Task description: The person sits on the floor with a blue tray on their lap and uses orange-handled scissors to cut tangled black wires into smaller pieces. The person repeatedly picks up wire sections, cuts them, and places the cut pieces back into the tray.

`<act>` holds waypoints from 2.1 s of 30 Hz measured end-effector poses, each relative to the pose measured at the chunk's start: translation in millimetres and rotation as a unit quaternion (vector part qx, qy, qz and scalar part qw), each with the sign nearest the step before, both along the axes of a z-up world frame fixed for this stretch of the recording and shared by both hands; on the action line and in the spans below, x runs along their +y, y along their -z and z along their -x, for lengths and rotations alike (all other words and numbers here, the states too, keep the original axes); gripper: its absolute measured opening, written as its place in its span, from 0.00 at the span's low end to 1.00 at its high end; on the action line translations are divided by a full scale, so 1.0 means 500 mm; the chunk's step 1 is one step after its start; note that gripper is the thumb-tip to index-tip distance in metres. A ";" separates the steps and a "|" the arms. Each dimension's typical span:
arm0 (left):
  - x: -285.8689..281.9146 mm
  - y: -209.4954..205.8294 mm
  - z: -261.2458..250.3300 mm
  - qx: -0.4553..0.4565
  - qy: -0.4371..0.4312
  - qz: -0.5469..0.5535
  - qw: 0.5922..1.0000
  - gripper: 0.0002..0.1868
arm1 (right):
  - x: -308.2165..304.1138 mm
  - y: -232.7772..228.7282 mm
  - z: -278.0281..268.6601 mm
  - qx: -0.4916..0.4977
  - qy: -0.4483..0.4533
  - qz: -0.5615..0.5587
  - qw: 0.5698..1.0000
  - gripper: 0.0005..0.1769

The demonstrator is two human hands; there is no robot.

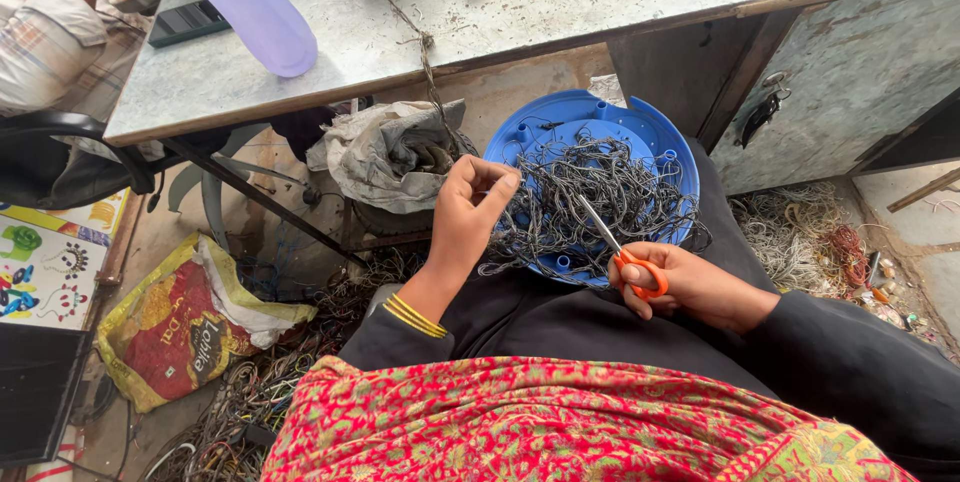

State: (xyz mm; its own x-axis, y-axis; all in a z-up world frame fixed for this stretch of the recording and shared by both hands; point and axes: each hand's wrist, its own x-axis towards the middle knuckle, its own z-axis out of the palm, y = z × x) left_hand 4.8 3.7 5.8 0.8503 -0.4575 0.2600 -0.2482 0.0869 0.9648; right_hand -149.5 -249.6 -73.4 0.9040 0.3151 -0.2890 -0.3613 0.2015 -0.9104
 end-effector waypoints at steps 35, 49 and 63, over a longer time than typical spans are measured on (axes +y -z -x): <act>-0.016 0.013 -0.097 -0.078 0.092 -0.397 0.910 0.62 | -0.006 -0.024 -0.030 -0.014 -0.042 0.082 0.996 0.21; 0.044 0.016 -0.070 -0.094 0.082 -0.287 0.950 0.32 | -0.046 -0.020 -0.056 0.070 0.167 0.027 0.983 0.26; 0.048 0.007 -0.075 -0.137 0.079 -0.316 0.935 0.22 | -0.046 -0.029 -0.007 0.037 -0.090 0.083 0.992 0.33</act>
